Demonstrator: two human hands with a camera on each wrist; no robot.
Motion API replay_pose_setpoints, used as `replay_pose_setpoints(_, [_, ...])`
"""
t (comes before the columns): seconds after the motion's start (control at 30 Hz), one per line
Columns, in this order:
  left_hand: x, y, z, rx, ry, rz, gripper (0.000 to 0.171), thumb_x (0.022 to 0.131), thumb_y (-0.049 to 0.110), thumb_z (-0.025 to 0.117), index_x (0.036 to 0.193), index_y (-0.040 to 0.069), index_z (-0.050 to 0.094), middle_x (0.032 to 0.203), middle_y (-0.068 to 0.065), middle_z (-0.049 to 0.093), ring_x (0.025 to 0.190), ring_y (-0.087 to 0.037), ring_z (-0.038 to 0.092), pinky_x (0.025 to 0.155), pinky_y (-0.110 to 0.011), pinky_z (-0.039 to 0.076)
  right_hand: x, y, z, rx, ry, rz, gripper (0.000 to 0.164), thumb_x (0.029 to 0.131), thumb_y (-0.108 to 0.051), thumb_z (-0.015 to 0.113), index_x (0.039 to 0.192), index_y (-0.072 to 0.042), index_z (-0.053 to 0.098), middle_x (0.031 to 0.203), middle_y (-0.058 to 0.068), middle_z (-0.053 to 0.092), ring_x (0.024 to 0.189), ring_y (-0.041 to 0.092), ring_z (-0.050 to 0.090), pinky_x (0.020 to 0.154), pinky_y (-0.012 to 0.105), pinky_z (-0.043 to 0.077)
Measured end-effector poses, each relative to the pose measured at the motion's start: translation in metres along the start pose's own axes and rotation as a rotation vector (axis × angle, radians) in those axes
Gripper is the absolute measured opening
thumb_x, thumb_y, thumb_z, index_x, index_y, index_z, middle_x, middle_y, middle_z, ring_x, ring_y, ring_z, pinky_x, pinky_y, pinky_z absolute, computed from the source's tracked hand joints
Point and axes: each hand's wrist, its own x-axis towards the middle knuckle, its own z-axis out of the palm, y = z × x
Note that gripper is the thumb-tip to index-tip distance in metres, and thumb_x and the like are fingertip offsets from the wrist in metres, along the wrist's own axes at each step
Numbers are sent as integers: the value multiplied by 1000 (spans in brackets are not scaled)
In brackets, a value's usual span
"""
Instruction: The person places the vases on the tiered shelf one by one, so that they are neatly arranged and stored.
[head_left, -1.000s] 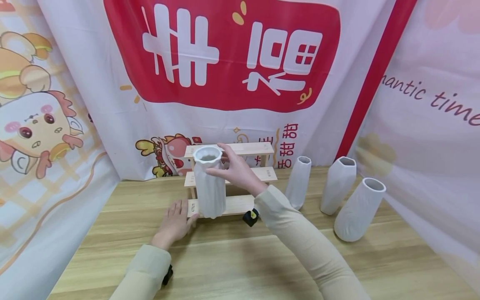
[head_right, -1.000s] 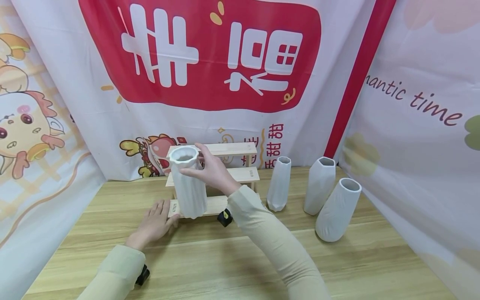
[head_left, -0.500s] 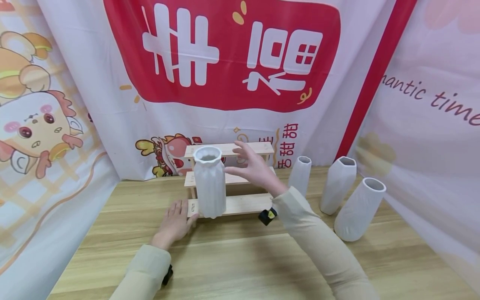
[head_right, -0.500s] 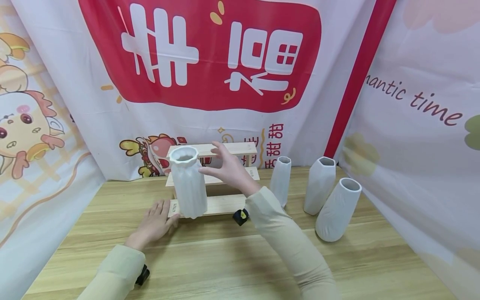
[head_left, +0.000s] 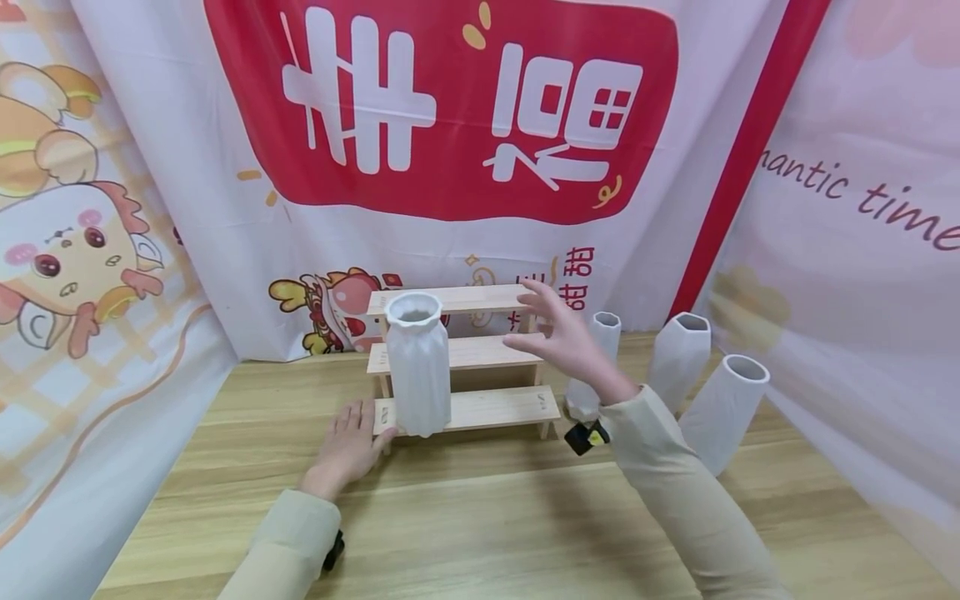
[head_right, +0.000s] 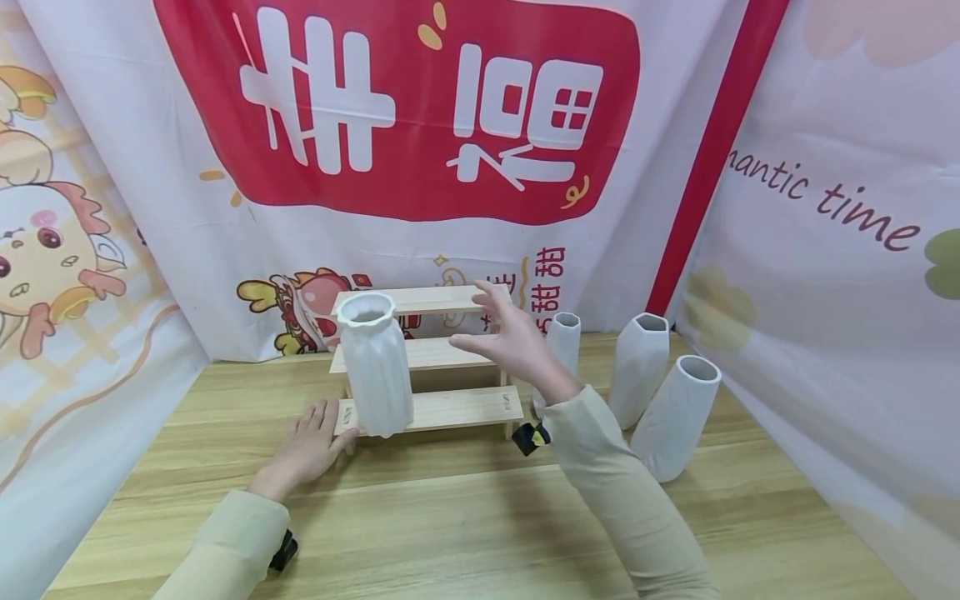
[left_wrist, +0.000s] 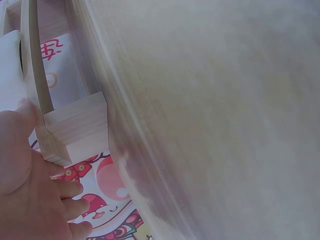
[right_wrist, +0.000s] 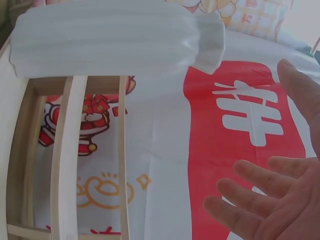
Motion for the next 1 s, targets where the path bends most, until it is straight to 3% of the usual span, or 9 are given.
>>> replay_pose_setpoints(0.4, [0,-1,1,-2,5,2,72,99,40,34,142,-12,10,143,-36,11,131,-49,9,106,-57,8,-20,4,-26,-54,44,34,78,79,-24,74,142,-18,30,137,12,43,123,30,42,95,49,40])
replay_pose_setpoints(0.63, [0,-1,0,-5,4,-2,72,99,40,34,142,-12,9,143,-36,10,131,-49,7,106,-57,7,-33,6,-42,-82,88,65,81,77,-35,75,143,-20,30,136,11,44,124,28,41,97,50,37])
replay_pose_setpoints(1.0, [0,-1,1,-5,7,0,71,99,39,35,141,-12,9,143,-36,11,131,-49,8,106,-57,5,-56,16,-65,-79,157,24,73,82,-22,71,142,-10,31,135,17,44,122,35,42,96,53,37])
